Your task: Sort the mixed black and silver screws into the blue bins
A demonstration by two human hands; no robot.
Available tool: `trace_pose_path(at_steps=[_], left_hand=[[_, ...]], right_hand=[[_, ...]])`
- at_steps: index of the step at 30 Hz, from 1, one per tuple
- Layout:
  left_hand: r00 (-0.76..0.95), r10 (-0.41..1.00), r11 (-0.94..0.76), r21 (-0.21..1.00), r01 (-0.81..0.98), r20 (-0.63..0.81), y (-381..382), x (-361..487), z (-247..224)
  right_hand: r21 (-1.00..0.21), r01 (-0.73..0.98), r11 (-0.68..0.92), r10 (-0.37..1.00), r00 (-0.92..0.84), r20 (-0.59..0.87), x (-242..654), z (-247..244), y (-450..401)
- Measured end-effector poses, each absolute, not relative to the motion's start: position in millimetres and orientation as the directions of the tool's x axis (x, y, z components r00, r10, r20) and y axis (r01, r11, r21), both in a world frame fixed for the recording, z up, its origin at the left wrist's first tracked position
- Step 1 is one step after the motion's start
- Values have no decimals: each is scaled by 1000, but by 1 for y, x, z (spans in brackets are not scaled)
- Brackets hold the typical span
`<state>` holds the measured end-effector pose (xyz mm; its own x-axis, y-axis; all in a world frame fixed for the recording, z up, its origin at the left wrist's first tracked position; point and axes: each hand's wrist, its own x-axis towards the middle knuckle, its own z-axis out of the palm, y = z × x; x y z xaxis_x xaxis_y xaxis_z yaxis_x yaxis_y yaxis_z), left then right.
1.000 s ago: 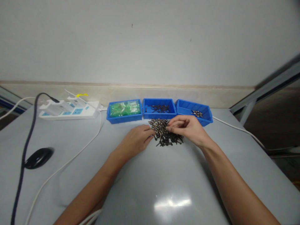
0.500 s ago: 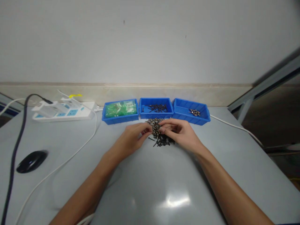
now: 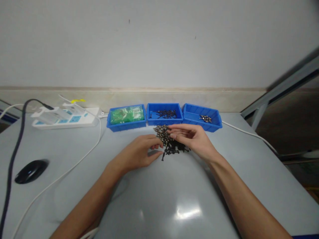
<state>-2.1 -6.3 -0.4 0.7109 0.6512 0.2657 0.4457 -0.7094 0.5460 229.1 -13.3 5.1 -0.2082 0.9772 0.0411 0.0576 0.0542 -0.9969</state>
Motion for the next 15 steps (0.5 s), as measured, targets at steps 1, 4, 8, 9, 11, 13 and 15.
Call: trace_pose_path(at_steps=[1,4,8,9,11,13,15], left_hand=[[713,648,-719,523,458,268,-5,-2,-3],[698,641,-752,440,490,318,-3,1,-13],[693,633,-772,334,540,343,-3,8,-20],[689,637,-770,313,555,346,-3,9,-21],[676,648,-761,292,579,350,-4,11,-21],[664,659,-752,300,587,353,-4,11,-20],[649,669,-743,321,587,362,-3,9,-19]], right_hand=[[-995,5,101,979,-178,98,228,5,-13],[-976,-73,205,969,-126,213,223,3,-12],[-971,-82,224,967,-107,232,221,0,-11],[-971,-82,223,968,-103,231,222,-1,-11],[-973,-79,216,970,-97,223,223,-1,-11],[-977,-70,199,974,-95,205,224,-1,-10],[-984,-37,177,979,-99,179,225,-1,-10]])
